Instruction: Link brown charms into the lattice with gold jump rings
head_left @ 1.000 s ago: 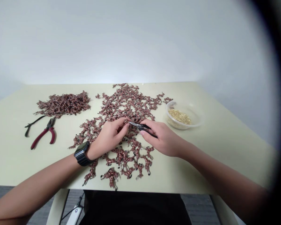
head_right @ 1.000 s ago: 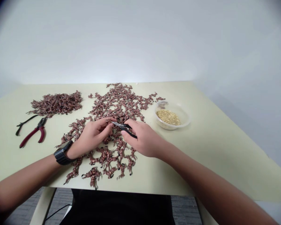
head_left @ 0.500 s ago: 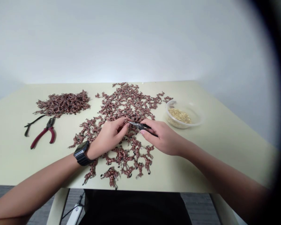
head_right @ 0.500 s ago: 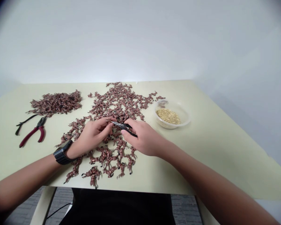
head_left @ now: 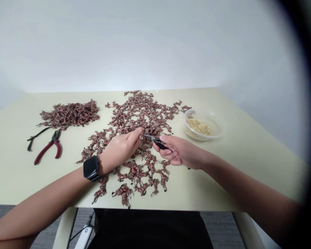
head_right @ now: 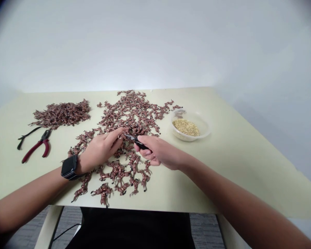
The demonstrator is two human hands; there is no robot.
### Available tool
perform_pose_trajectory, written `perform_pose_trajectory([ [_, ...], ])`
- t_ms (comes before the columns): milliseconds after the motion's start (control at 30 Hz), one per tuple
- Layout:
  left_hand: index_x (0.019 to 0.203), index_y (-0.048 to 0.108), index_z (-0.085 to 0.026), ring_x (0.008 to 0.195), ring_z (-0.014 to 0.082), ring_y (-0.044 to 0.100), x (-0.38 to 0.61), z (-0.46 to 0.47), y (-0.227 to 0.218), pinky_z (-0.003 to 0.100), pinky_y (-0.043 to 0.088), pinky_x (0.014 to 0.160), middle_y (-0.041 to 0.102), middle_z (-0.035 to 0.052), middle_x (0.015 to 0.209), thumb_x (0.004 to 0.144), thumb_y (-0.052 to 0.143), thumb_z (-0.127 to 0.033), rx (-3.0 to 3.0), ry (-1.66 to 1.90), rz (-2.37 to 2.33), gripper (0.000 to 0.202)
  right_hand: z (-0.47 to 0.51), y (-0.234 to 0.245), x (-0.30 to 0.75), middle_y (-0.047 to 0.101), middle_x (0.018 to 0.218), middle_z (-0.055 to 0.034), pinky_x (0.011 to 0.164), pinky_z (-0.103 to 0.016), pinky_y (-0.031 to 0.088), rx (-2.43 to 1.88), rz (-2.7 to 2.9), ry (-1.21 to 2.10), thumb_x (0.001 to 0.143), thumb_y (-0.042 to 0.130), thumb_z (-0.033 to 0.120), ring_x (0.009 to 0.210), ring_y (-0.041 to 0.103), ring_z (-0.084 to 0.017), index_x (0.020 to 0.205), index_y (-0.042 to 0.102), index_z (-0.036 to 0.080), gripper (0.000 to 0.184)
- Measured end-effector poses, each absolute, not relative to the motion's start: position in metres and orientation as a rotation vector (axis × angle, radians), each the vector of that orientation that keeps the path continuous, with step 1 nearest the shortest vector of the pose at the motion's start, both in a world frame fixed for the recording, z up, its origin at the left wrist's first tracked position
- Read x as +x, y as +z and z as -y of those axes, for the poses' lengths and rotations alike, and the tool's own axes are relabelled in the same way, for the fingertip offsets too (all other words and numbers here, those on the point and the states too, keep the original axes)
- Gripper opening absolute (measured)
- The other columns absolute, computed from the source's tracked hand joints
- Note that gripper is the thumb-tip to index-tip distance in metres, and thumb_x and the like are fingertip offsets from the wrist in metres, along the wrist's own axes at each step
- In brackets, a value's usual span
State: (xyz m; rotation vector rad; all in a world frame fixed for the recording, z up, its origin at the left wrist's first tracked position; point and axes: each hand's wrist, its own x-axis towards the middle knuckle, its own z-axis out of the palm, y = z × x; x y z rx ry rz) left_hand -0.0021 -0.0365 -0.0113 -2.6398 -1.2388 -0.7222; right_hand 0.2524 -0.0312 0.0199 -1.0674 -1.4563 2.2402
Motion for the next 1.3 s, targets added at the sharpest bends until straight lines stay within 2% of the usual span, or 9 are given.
perform_pose_trajectory([
  [67,0.139,0.054,-0.01,0.065,0.0154,0.065,-0.002,0.036,-0.008,0.026,0.047,0.056,0.075,0.0089,0.089,0.105,0.045,-0.023,-2.635,-0.716,1.219,0.038,0.031,0.019,0.251,0.025,0.074,0.0054,0.047,-0.023,0.011,-1.043,1.439,2.267,0.1,0.038,0.057,0.059,0.01,-0.011,0.097,0.053,0.02,0.041],
  [100,0.139,0.055,-0.011,0.063,0.0143,0.063,-0.001,0.036,-0.005,0.025,0.046,0.055,0.075,0.008,0.088,0.105,0.045,-0.024,-2.656,-0.745,1.265,0.038,0.031,0.018,0.251,0.027,0.074,0.005,0.047,-0.023,0.014,-1.063,1.512,2.178,0.101,0.037,0.058,0.058,0.013,-0.011,0.097,0.053,0.02,0.042],
  [167,0.133,0.06,-0.014,0.057,0.0113,0.06,0.002,0.037,0.003,0.023,0.044,0.053,0.074,0.0046,0.082,0.106,0.045,-0.028,-2.717,-0.878,1.484,0.034,0.034,0.016,0.25,0.038,0.075,0.003,0.051,-0.025,0.026,-1.138,1.77,1.779,0.102,0.036,0.058,0.058,0.027,-0.011,0.097,0.054,0.021,0.041],
  [233,0.108,0.069,-0.015,0.05,0.0095,0.057,0.005,0.038,0.012,0.021,0.043,0.051,0.069,0.0003,0.067,0.106,0.047,-0.034,-2.809,-1.052,1.747,0.028,0.036,0.015,0.25,0.051,0.08,-0.0003,0.06,-0.029,0.035,-1.179,2.043,1.239,0.103,0.039,0.053,0.066,0.042,-0.015,0.1,0.055,0.022,0.035],
  [300,0.085,0.065,-0.016,0.045,0.0089,0.055,0.007,0.039,0.018,0.02,0.043,0.048,0.063,-0.002,0.055,0.105,0.049,-0.038,-2.978,-1.208,1.962,0.034,0.037,0.014,0.251,0.058,0.088,-0.0036,0.067,-0.032,0.038,-1.163,2.234,0.805,0.102,0.044,0.047,0.074,0.05,-0.018,0.106,0.056,0.022,0.028],
  [433,0.076,0.06,-0.016,0.039,0.008,0.052,0.007,0.038,0.023,0.018,0.039,0.043,0.057,-0.0035,0.046,0.103,0.053,-0.038,-3.196,-1.393,2.18,0.035,0.035,0.013,0.254,0.063,0.102,-0.0102,0.071,-0.035,0.04,-1.097,2.419,0.422,0.101,0.047,0.043,0.084,0.055,-0.023,0.12,0.056,0.019,0.032],
  [567,0.075,0.06,-0.016,0.037,0.0071,0.049,0.007,0.039,0.023,0.017,0.04,0.043,0.057,-0.0031,0.046,0.102,0.054,-0.04,-3.201,-1.362,2.229,0.037,0.032,0.012,0.256,0.063,0.106,-0.0124,0.07,-0.034,0.04,-1.097,2.494,0.324,0.102,0.045,0.044,0.088,0.057,-0.024,0.124,0.056,0.017,0.037],
  [900,0.074,0.056,-0.016,0.041,0.0066,0.054,0.007,0.041,0.024,0.016,0.043,0.045,0.061,-0.0033,0.051,0.101,0.057,-0.036,-3.218,-1.175,2.193,0.033,0.031,0.013,0.258,0.063,0.105,-0.0109,0.069,-0.033,0.039,-1.043,2.543,0.382,0.103,0.045,0.043,0.085,0.056,-0.023,0.123,0.056,0.018,0.035],
  [1300,0.075,0.056,-0.017,0.041,0.0073,0.054,0.006,0.039,0.019,0.017,0.041,0.042,0.06,-0.003,0.052,0.101,0.055,-0.039,-3.261,-1.144,2.192,0.034,0.029,0.012,0.262,0.065,0.108,-0.0101,0.066,-0.032,0.037,-1.075,2.575,0.344,0.102,0.047,0.045,0.085,0.058,-0.022,0.124,0.057,0.02,0.035],
])
